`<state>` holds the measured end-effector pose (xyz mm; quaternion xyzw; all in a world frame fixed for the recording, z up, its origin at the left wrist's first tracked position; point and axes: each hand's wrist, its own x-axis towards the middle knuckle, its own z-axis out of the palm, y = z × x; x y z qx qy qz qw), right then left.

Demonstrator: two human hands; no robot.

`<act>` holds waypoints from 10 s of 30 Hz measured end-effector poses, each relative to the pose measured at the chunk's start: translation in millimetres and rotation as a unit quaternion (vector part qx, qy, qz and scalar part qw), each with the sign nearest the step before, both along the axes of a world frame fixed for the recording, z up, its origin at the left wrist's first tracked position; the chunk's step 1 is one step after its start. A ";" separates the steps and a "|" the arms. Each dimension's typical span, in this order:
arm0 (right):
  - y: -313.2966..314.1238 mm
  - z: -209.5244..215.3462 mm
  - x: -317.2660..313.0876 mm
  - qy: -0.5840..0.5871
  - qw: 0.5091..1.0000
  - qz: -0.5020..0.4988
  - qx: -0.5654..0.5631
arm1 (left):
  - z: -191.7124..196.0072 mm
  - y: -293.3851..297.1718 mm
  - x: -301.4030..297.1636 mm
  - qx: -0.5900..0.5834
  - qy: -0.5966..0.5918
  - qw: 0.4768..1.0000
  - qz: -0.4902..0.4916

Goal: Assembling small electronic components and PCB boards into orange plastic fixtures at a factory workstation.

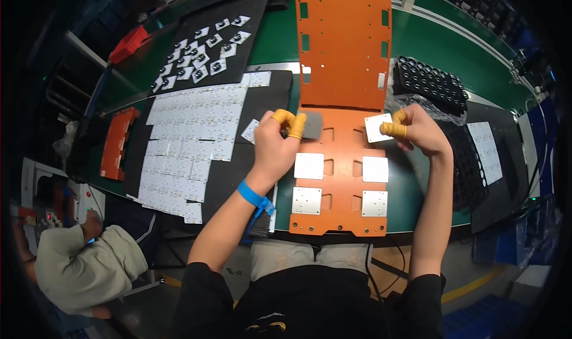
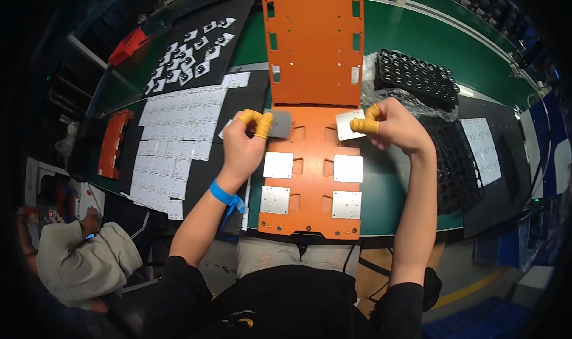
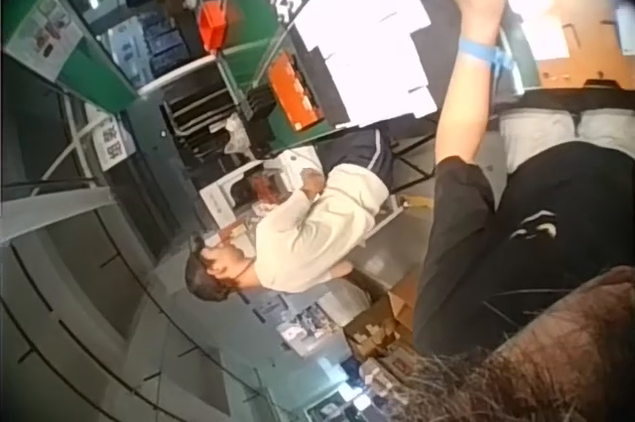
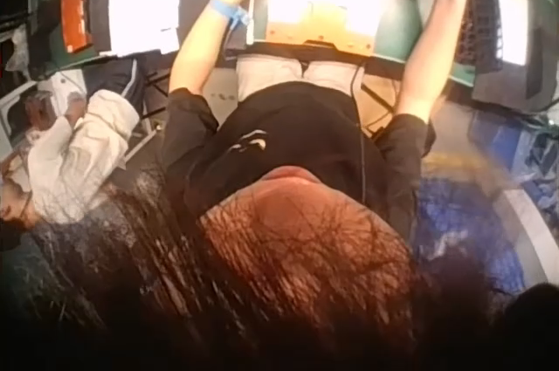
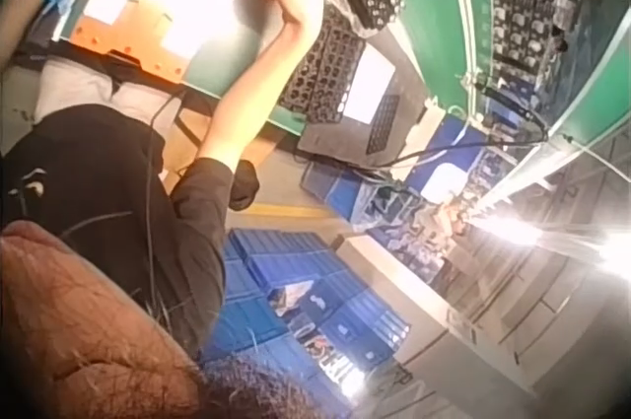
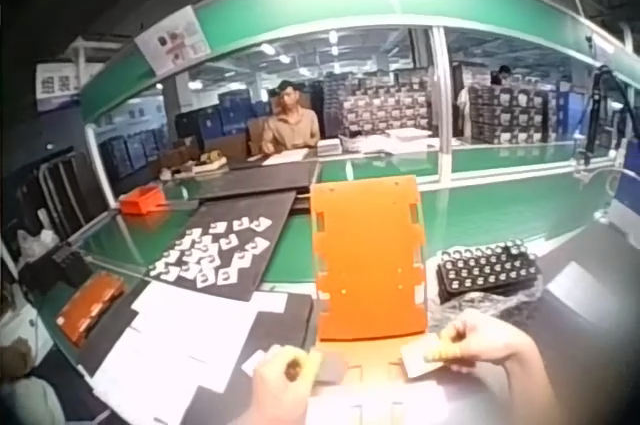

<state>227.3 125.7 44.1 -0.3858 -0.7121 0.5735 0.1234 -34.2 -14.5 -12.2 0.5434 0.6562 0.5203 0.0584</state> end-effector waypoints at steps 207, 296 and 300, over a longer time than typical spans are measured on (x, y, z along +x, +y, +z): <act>-105.7 52.4 -124.4 -0.201 0.851 0.342 0.344 | -3.0 5.2 -15.0 0.127 -0.161 0.978 0.026; -97.8 -29.7 -6.5 0.315 0.926 -0.174 0.114 | 1.6 -119.9 33.2 -0.174 0.093 0.980 -0.024; -84.5 5.1 -44.8 0.301 0.936 -0.129 0.128 | -0.1 -119.3 31.5 -0.161 0.092 0.982 -0.027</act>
